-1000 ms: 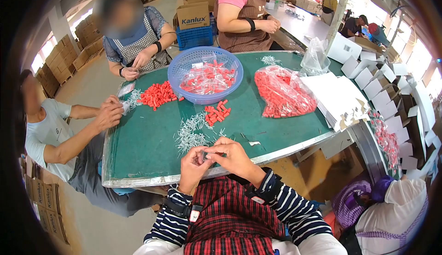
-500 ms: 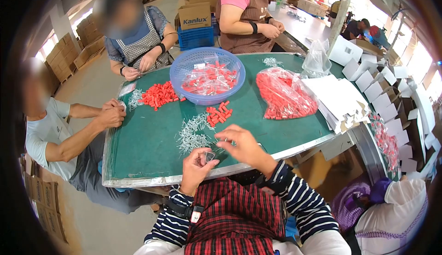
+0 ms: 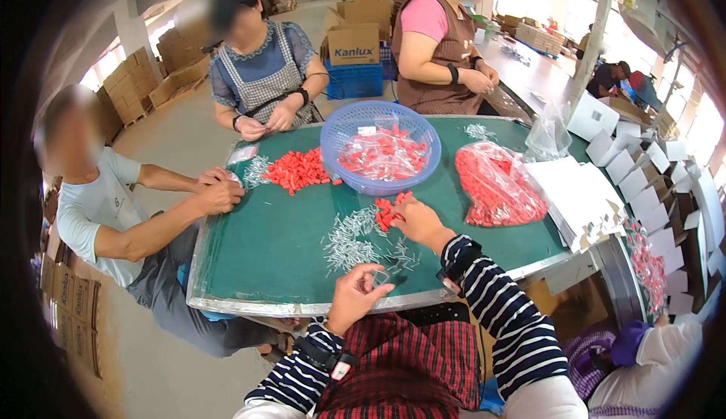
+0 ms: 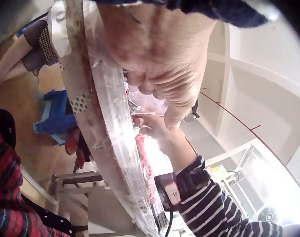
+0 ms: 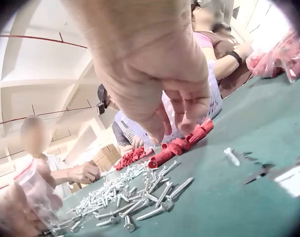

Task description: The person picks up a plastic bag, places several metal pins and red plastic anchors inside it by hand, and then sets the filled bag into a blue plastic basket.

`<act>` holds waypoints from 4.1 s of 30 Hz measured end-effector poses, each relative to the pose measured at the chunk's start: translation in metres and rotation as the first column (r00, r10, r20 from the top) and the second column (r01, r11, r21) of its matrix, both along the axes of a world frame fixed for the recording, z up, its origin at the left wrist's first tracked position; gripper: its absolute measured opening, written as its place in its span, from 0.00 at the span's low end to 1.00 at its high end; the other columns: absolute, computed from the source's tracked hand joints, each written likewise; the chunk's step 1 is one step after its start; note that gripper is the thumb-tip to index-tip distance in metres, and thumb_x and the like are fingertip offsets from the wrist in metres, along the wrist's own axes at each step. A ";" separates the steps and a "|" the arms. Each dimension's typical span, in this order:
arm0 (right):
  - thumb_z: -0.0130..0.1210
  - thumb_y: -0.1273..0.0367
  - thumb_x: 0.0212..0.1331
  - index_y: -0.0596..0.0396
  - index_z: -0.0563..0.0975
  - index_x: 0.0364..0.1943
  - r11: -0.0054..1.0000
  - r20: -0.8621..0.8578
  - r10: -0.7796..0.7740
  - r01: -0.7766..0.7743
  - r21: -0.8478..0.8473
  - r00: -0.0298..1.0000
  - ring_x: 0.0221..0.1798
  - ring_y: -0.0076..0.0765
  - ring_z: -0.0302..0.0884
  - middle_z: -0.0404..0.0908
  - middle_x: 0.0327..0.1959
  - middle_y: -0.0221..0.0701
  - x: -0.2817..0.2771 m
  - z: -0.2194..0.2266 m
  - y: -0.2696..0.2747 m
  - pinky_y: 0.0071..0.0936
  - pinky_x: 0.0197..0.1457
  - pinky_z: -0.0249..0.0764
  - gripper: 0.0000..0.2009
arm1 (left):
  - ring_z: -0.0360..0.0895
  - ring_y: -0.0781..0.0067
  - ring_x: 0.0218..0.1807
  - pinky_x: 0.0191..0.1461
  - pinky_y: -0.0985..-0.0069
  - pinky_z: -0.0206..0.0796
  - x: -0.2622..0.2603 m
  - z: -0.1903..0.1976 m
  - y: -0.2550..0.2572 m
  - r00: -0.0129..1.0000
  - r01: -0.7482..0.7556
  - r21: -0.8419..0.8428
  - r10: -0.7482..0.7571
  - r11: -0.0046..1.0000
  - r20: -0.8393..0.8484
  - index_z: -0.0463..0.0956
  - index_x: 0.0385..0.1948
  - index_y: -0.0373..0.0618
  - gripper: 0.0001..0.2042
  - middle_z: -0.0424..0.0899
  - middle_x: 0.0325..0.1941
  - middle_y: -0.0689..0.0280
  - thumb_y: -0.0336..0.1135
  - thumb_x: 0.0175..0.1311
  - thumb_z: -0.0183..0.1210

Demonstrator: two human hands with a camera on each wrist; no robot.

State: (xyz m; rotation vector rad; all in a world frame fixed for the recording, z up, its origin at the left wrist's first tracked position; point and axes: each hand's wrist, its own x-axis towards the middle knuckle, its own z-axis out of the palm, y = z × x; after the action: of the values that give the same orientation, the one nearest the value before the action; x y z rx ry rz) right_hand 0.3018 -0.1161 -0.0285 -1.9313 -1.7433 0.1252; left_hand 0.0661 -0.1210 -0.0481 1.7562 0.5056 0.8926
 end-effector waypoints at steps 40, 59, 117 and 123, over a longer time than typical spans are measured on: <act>0.59 0.76 0.52 0.56 0.77 0.46 0.950 -0.452 0.308 -0.250 0.186 0.837 0.36 0.25 0.75 0.75 0.42 0.31 -0.090 0.053 -0.086 0.21 0.35 0.71 0.15 | 0.57 0.89 0.20 0.22 0.86 0.53 0.004 -0.007 0.003 0.995 -0.020 -0.108 0.030 0.994 0.095 0.74 0.39 0.38 0.17 0.61 0.17 0.76 0.29 0.48 0.70; 0.57 0.74 0.54 0.59 0.78 0.40 0.918 -0.457 0.172 0.027 0.397 0.873 0.42 0.45 0.77 0.78 0.38 0.40 -0.114 -0.001 -0.091 0.34 0.46 0.72 0.09 | 0.67 0.89 0.29 0.31 0.88 0.61 0.001 -0.004 0.002 0.967 0.036 -0.205 0.018 0.978 0.254 0.70 0.39 0.39 0.14 0.75 0.28 0.72 0.28 0.56 0.65; 0.52 0.71 0.60 0.58 0.73 0.37 0.954 -0.496 0.098 0.060 0.292 0.863 0.33 0.45 0.76 0.76 0.30 0.38 -0.110 0.014 -0.112 0.33 0.36 0.72 0.05 | 0.56 0.88 0.24 0.26 0.86 0.47 -0.011 -0.001 0.010 0.995 0.018 -0.088 -0.010 0.996 0.095 0.72 0.34 0.41 0.06 0.64 0.24 0.76 0.26 0.58 0.59; 0.51 0.72 0.62 0.58 0.73 0.37 0.915 -0.800 0.240 -0.404 -0.004 0.550 0.26 0.21 0.72 0.76 0.25 0.28 -0.102 0.045 -0.134 0.25 0.30 0.69 0.04 | 0.53 0.88 0.23 0.22 0.87 0.45 -0.010 0.002 0.011 0.976 0.029 -0.373 0.054 0.927 0.211 0.68 0.43 0.42 0.12 0.59 0.26 0.75 0.28 0.58 0.44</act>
State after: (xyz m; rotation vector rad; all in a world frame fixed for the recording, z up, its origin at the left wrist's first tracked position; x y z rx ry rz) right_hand 0.1999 -0.2500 0.0161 -1.2720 -1.4321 1.1494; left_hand 0.0560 -0.1100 -0.0460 1.2921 0.5052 0.9167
